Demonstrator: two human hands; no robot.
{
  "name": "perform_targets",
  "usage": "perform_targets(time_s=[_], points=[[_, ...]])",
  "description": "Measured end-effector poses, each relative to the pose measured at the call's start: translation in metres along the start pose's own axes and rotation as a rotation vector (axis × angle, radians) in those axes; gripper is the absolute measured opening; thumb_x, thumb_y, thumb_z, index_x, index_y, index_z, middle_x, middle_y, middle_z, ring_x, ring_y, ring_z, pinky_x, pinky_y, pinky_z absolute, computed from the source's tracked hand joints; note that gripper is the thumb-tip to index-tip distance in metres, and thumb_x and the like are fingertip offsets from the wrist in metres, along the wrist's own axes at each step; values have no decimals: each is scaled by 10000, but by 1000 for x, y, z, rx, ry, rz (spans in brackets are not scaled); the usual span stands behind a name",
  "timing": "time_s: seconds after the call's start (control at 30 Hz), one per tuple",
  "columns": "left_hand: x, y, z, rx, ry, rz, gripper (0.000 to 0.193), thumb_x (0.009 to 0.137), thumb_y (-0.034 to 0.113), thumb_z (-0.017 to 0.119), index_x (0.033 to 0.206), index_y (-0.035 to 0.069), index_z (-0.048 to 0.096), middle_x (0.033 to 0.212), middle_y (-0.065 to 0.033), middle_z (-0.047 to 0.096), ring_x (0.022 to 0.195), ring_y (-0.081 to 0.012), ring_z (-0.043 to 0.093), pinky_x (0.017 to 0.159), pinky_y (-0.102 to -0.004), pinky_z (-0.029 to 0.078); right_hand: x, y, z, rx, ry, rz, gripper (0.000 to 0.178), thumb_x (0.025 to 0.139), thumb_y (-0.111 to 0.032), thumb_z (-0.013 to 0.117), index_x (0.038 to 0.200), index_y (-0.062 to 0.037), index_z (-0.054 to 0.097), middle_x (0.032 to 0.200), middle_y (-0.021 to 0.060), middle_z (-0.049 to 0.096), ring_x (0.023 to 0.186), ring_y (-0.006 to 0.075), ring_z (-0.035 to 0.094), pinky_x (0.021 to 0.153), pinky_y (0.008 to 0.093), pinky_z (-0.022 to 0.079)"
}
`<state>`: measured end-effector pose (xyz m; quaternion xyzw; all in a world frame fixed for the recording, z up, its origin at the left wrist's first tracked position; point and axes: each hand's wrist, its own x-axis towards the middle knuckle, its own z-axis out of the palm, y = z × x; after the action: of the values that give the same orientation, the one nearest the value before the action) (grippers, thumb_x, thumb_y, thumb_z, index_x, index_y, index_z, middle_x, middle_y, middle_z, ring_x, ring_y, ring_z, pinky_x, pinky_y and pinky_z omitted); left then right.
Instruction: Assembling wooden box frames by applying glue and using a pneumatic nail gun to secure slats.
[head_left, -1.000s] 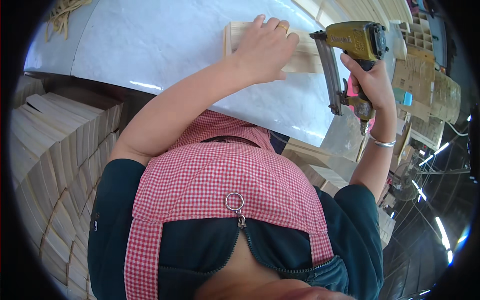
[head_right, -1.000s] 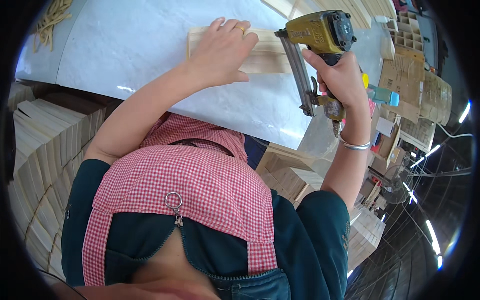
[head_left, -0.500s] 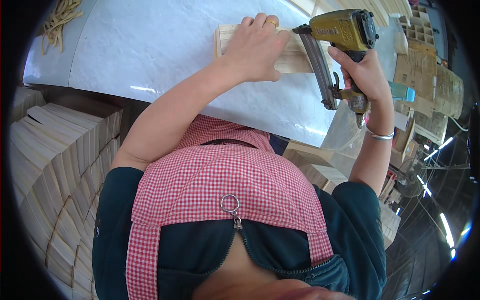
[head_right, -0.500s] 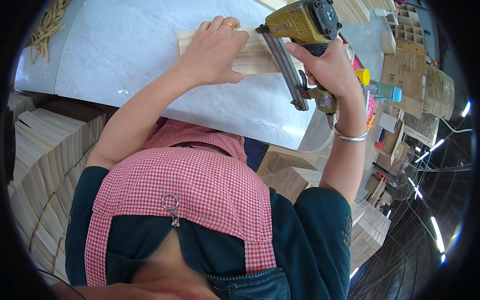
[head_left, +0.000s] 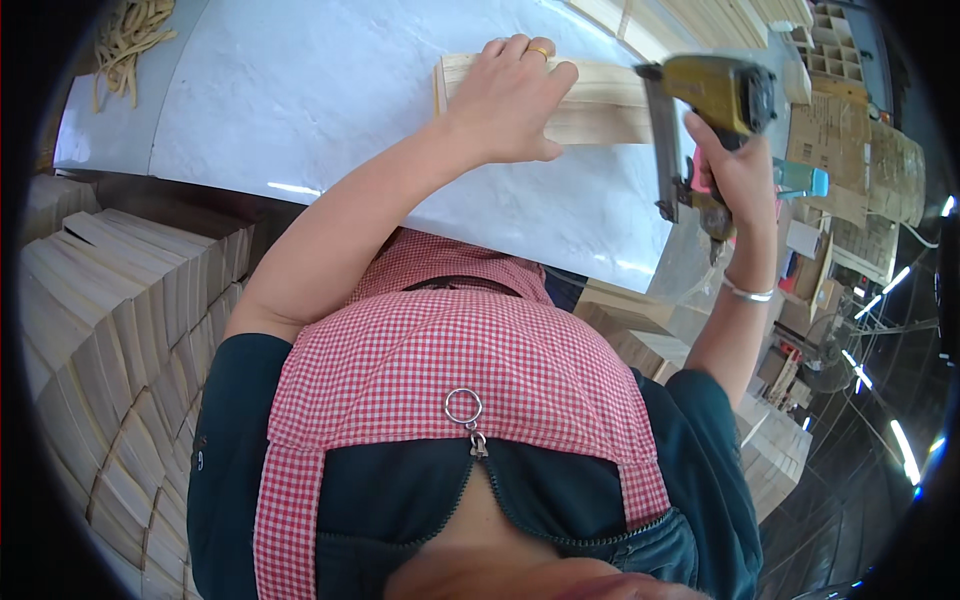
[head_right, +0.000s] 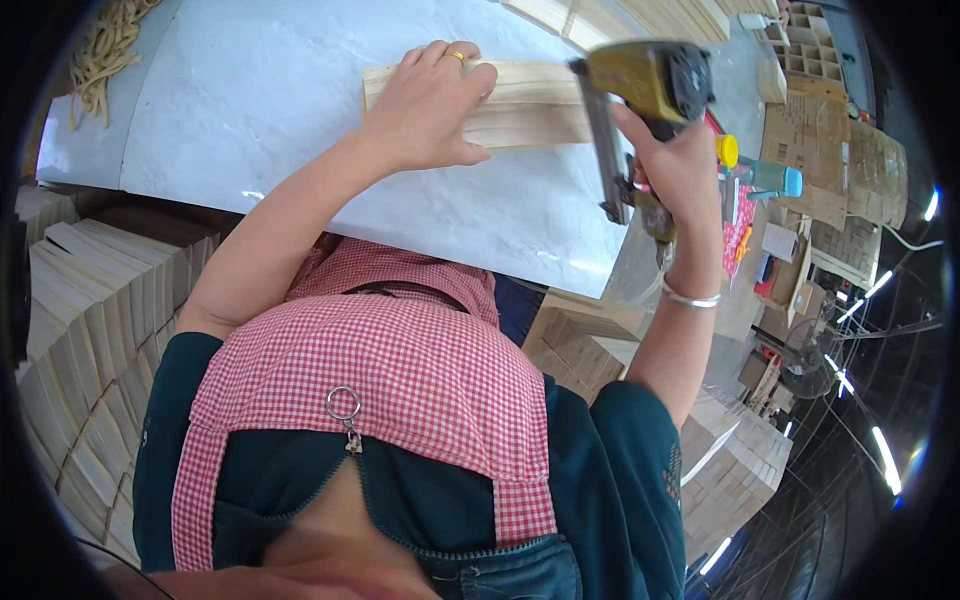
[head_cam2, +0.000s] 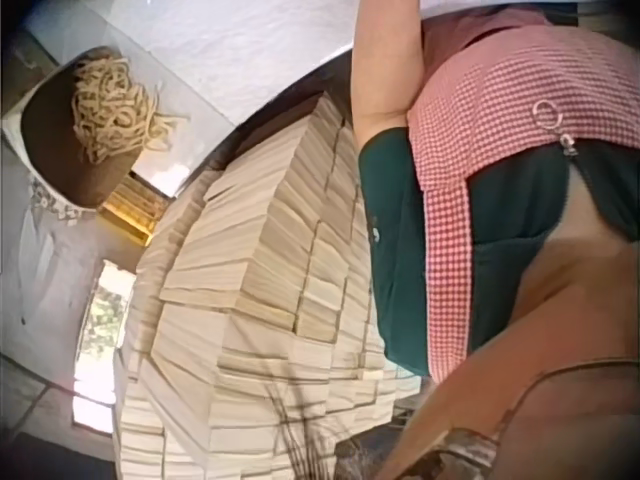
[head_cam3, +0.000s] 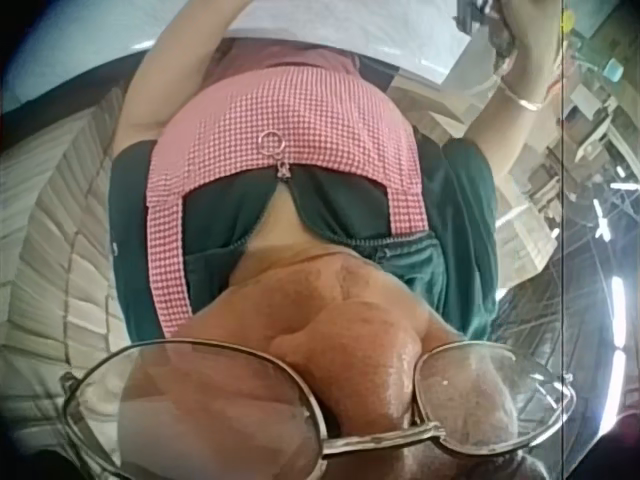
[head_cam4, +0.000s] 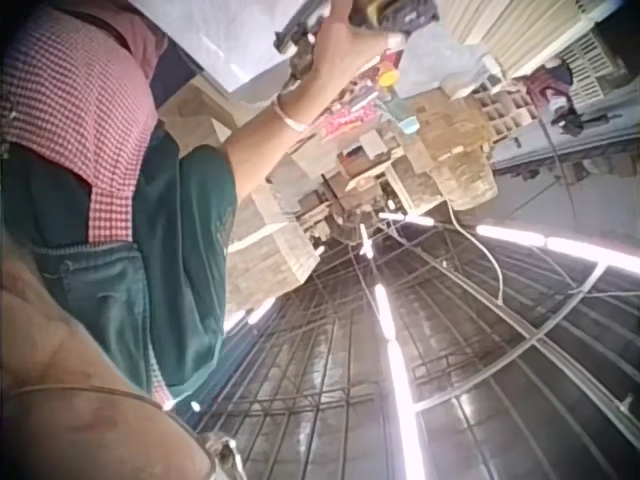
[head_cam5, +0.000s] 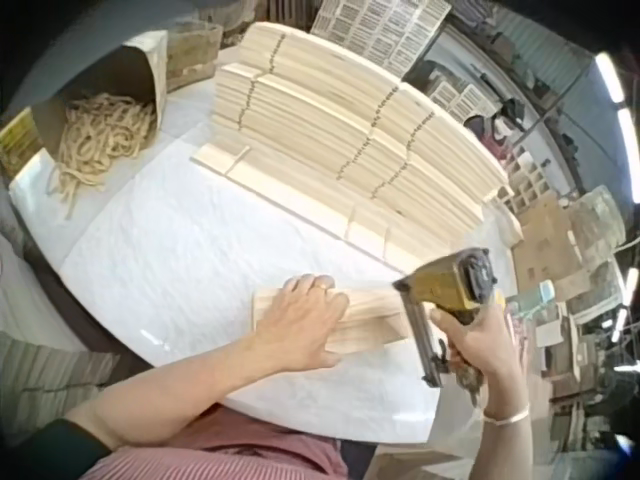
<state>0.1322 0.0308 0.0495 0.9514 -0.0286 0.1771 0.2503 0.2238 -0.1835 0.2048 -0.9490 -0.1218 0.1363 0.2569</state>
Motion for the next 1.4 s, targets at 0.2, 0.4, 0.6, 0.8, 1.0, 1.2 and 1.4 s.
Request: perform_targets(time_s=[0.2,0.4,0.6,0.8,1.0,1.2,1.4], points=[[-6,-12,-44,-251,-61,-182,525,665,332,848,1101,103,666,1191,-146,637,1069,-303,583,978,-389,457,-44,123,-17,-116,237,161,397,855,-189,680,1142,77,611,884,180,694,664,244,656,591,340,522],[-84,-75,-147,-1491,17,-924,447,886,247,716,1280,49,643,1223,-112,688,1097,-237,627,979,-310,472,-86,241,-3,-436,355,167,493,875,-147,610,1341,1,547,1152,253,686,1008,438,674,853,463,538],[-163,-118,-131,-360,650,-910,348,900,170,666,1219,34,661,1222,-118,680,1122,-277,626,967,-350,486,-81,324,23,-504,423,484,624,902,-188,635,1476,-34,444,1262,247,661,1112,446,654,910,476,537],[-177,-49,-120,115,450,-495,430,824,147,719,1236,50,645,1327,-95,611,1247,-275,547,1042,-382,429,-65,294,40,-426,646,261,569,899,-205,666,1417,-17,525,1229,243,670,1056,438,663,931,462,526],[-171,-29,-101,465,91,-453,261,856,173,634,1106,107,672,1102,-90,663,1036,-295,611,1020,-485,404,-44,190,94,-62,456,-181,464,900,-150,654,1310,60,596,1224,238,660,1117,376,627,1025,424,466],[-166,10,-147,404,370,-217,253,785,71,619,1033,115,620,984,-69,652,946,-290,609,895,-425,457,-56,100,203,154,266,-591,458,865,-120,638,1282,64,585,1208,237,644,1122,414,577,1036,458,426],[-196,119,-276,880,899,-5,363,686,30,646,1035,122,609,965,-39,605,904,-259,554,891,-413,436,-59,90,218,49,379,-641,417,857,-128,647,1239,33,606,1134,205,658,1085,392,584,1002,465,441]])
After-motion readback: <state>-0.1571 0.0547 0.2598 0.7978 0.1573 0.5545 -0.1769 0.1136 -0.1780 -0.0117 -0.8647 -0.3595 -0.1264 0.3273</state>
